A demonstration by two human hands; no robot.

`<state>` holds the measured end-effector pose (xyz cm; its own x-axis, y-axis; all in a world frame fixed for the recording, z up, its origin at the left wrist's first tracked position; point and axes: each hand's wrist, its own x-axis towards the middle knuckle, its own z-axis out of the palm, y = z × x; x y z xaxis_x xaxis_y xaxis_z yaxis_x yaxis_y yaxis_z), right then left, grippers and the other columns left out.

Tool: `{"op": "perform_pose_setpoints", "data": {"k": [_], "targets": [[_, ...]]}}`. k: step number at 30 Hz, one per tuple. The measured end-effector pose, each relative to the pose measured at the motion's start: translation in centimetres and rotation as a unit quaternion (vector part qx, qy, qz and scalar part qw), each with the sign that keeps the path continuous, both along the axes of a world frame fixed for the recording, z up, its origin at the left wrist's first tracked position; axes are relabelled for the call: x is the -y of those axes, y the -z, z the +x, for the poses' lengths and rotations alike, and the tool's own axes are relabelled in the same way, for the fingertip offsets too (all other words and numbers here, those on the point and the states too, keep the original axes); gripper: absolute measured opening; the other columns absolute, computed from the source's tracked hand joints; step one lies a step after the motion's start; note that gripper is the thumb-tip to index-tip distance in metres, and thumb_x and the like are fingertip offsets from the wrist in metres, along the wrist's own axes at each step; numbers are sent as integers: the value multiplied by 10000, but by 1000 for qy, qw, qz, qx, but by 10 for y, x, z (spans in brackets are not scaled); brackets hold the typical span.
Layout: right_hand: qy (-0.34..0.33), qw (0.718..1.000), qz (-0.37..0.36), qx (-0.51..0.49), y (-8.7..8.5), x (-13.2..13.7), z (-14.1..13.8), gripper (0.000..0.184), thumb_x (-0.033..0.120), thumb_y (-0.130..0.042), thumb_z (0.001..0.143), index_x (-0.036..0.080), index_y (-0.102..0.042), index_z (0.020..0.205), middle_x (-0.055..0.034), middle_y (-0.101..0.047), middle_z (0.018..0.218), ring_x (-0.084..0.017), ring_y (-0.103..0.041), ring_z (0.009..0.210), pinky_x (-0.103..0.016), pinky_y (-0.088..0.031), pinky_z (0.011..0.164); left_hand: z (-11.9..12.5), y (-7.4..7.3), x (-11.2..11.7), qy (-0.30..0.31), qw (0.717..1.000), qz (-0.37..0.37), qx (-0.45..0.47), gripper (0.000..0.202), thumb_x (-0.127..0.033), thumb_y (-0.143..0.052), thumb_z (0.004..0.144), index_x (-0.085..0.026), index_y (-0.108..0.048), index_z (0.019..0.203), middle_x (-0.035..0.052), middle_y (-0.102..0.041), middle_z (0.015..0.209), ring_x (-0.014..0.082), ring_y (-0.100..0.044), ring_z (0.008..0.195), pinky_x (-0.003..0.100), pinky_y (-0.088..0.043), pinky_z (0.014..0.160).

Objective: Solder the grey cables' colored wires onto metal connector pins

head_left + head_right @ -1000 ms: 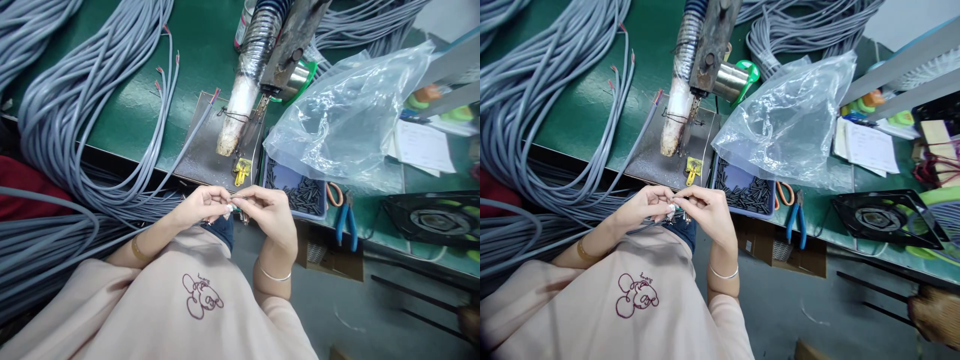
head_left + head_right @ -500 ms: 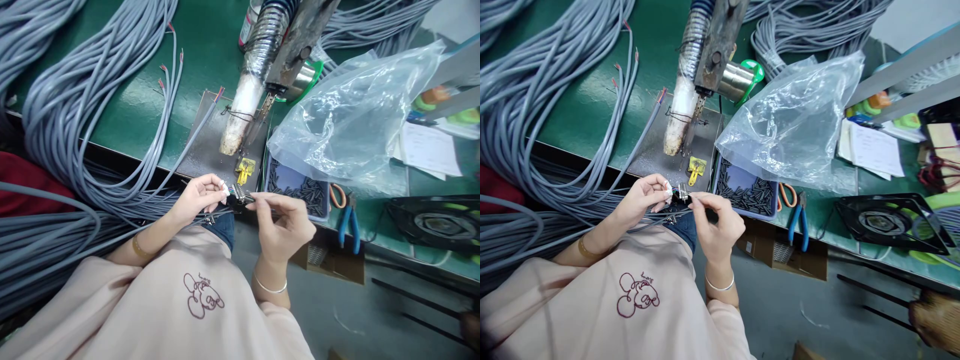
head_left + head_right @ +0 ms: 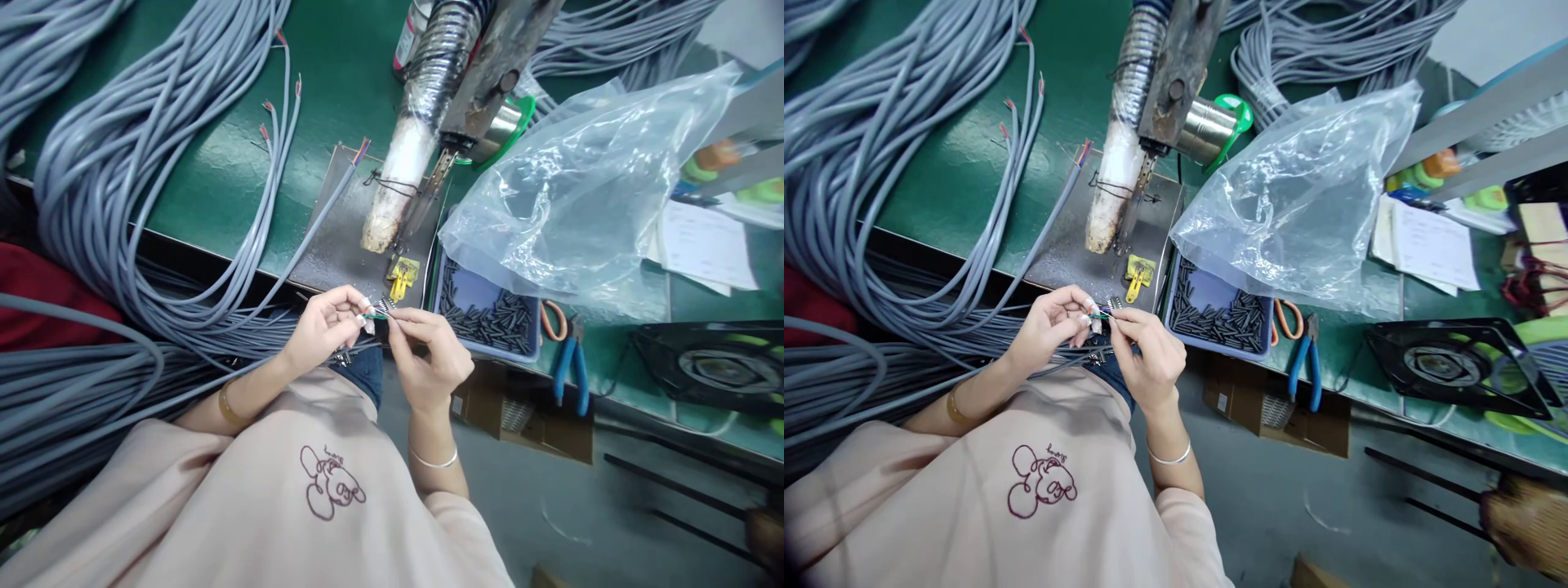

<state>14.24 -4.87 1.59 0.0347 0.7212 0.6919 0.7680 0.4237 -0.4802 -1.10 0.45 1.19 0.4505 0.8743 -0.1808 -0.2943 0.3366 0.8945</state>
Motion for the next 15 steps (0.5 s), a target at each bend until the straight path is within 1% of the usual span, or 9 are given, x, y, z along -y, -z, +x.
{"op": "perform_pose_setpoints", "data": {"k": [5,7,10,13,15], "targets": [[7,997,34,-62,5,1,2,191,64,-722,851,230,-640,899,-5,-778,824,-136,-750,731,-235,-580,643,-2,4,-1,7,1000,-14,22,158,-206,-708,684,-154,-591,776,-32,-627,624,38,-476,427,160,-373,424],[11,997,34,-66,5,1,2,185,71,-724,852,229,-638,896,-3,-774,810,-133,-746,717,-232,-577,634,-2,5,-1,6,1000,-14,27,161,-211,-715,684,-152,-596,775,-31,-629,625,37,-476,431,159,-372,429],[21,999,31,-17,2,2,2,167,97,-709,873,241,-623,878,2,-780,811,-137,-755,704,-239,-587,633,-2,3,-1,2,1000,-10,25,202,-243,-754,687,-149,-600,779,-29,-629,625,32,-466,434,154,-371,432],[31,997,41,61,-2,3,0,164,111,-698,891,253,-617,887,0,-799,837,-139,-772,713,-238,-602,656,0,0,-1,-8,1000,-5,-4,253,-273,-798,692,-154,-587,765,-49,-582,580,30,-456,439,143,-371,433],[32,994,39,92,-1,2,-1,169,96,-691,895,247,-620,918,-16,-810,863,-138,-781,732,-223,-604,670,2,-1,-1,-21,1000,4,-23,269,-289,-808,702,-158,-579,755,-62,-548,557,29,-450,439,137,-371,429]]}}
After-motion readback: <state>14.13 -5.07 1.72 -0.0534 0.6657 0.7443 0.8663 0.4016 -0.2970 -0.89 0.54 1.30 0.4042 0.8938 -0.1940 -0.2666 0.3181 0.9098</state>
